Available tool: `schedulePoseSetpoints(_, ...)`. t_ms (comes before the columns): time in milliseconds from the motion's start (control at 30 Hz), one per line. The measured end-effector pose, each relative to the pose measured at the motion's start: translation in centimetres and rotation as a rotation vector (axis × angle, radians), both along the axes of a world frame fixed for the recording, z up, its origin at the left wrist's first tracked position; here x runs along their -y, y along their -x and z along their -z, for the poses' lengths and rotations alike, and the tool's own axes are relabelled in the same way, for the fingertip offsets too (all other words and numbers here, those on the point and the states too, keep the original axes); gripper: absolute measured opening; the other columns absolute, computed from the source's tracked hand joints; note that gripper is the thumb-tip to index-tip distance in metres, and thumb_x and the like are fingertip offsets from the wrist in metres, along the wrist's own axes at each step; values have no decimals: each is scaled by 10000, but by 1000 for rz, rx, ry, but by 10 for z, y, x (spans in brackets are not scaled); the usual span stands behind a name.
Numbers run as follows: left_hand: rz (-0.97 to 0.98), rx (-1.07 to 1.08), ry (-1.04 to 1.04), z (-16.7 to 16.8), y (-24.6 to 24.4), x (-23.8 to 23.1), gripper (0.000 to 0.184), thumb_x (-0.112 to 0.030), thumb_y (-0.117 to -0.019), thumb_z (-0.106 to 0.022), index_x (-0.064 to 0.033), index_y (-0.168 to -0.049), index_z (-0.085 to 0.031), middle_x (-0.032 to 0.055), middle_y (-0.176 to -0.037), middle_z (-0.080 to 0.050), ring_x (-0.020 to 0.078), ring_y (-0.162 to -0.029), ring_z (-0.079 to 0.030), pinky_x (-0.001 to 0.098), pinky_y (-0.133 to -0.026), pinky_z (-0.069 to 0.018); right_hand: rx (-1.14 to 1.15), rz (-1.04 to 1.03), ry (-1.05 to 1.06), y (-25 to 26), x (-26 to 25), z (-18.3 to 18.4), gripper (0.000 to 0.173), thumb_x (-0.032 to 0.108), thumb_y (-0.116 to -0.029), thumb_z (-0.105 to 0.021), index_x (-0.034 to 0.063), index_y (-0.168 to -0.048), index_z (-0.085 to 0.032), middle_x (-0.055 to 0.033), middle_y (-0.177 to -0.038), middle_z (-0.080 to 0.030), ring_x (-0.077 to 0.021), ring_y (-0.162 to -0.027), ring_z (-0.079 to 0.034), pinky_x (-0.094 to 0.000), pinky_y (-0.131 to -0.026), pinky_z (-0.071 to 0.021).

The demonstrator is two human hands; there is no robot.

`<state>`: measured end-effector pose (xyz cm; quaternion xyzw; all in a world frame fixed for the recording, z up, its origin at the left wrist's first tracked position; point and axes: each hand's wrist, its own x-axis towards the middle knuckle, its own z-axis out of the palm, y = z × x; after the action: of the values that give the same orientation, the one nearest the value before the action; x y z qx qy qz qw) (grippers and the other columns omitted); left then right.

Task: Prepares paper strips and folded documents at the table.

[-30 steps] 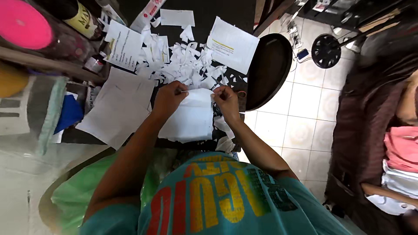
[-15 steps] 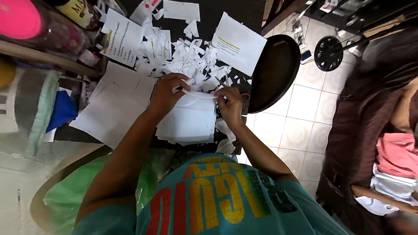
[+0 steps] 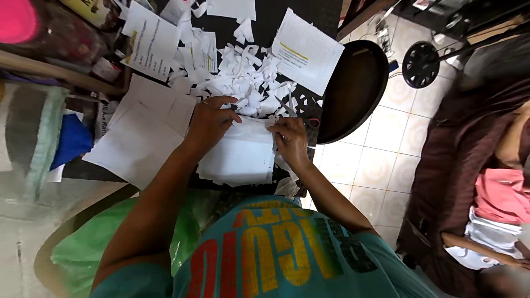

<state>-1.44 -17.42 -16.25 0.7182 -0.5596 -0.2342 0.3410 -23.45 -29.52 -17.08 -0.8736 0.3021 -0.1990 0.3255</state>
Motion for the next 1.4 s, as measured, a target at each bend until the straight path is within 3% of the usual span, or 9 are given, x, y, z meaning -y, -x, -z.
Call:
schedulePoseSetpoints(367,5,91,-48,3,4,-9,225,-1,-965,-559,-44,-1007,-776,221,-1368,-616,446,-1320,-531,654,-1072,-363,-26,-41,31,3,1,4,258,-62,-898,-620,64,-1024,-806,-159,-1116,-721,-374,-1077,-631,-505,-927,-502)
schedulePoseSetpoints(533,15,74,-51,2,7,-12,220,-10,-958,-561,-29,-1004,-775,218,-1372,-617,450,-1339,-514,661,-1084,-352,-8,33,21,13,-3,7,294,-77,-916,-568,31,-1081,-785,-172,-1190,-708,-385,-1153,-617,-521,-999,-480)
schedulePoseSetpoints(733,28,112,-31,2,11,-17,253,-25,-959,-516,-19,-993,-767,182,-1349,-648,413,-1327,-546,645,-1079,-365,80,72,100,24,-15,16,303,10,-953,-520,12,-1151,-749,-180,-1235,-687,-354,-1177,-616,-492,-1012,-484)
schedulePoseSetpoints(900,45,159,20,5,16,-20,268,-62,-962,-488,-15,-970,-751,165,-1290,-688,371,-1306,-580,604,-1104,-358,118,-142,260,25,-26,27,336,108,-1001,-468,27,-1192,-733,-174,-1310,-681,-335,-1277,-608,-470,-1087,-450)
schedulePoseSetpoints(1000,15,180,-6,3,19,-22,246,-56,-967,-508,0,-1004,-745,188,-1254,-692,380,-1203,-634,613,-1054,-395,120,-220,267,25,-31,37,364,144,-1032,-433,19,-1226,-715,-166,-1332,-673,-313,-1325,-579,-461,-1148,-399)
schedulePoseSetpoints(1167,-123,144,-22,4,24,-23,261,-172,-993,-568,-9,-1102,-740,188,-1176,-715,384,-1120,-657,608,-1013,-402,126,-228,286,26,-33,44,392,188,-1054,-395,20,-1225,-705,-155,-1324,-681,-290,-1343,-569,-471,-1182,-354)
schedulePoseSetpoints(1400,-315,77,-51,-2,33,-10,145,-129,-934,-708,5,-971,-750,192,-1001,-731,354,-982,-678,586,-959,-410,133,-233,288,25,-30,46,356,167,-1046,-429,14,-1213,-703,-152,-1297,-695,-286,-1332,-581,-474,-1185,-354)
